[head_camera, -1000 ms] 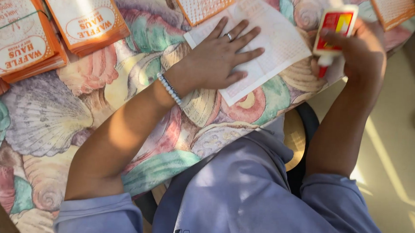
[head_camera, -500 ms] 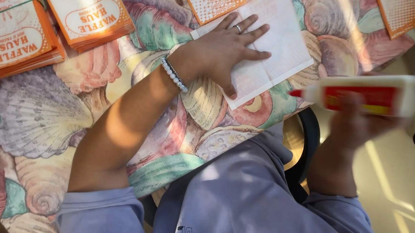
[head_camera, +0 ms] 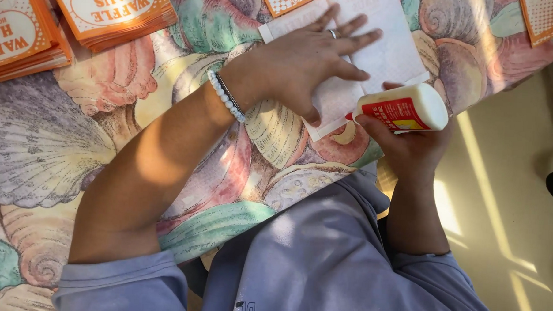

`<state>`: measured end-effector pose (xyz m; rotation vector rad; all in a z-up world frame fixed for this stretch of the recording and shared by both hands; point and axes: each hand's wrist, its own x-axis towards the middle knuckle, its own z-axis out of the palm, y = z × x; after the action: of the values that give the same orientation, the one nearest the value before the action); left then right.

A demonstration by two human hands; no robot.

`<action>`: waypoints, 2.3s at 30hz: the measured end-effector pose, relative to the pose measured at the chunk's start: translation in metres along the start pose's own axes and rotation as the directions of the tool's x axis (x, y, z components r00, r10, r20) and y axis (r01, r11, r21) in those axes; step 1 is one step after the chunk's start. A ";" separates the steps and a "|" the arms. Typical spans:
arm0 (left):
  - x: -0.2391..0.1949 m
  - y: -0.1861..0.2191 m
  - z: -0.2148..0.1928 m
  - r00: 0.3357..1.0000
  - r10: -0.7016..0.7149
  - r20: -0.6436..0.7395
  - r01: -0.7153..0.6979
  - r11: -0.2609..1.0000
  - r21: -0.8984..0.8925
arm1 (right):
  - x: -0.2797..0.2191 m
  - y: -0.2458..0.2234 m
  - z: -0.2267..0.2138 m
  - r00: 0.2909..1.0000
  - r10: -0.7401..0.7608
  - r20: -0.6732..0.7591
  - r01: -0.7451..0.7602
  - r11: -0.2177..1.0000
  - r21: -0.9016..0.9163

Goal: Applying glue to paper templates and folding them to assemble bags

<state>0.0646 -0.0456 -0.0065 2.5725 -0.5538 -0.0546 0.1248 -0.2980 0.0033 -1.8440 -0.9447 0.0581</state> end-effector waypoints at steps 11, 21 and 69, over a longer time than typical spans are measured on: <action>0.003 -0.004 0.015 0.995 0.036 0.095 -0.036 0.999 -0.012 | -0.036 0.023 0.013 0.962 0.058 -0.267 0.010 0.969 0.246; 0.002 -0.003 0.013 0.994 0.041 0.099 -0.042 0.999 0.012 | -0.059 0.021 0.046 0.981 0.143 -0.131 -0.115 0.972 0.205; 0.002 -0.005 0.014 0.996 0.046 0.075 -0.045 0.999 -0.013 | -0.022 0.026 0.029 0.891 -0.032 -0.452 0.038 0.999 0.003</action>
<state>0.0662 -0.0494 -0.0210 2.5546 -0.6384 -0.1392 0.1117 -0.2942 -0.0389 -1.7218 -0.6435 -0.3752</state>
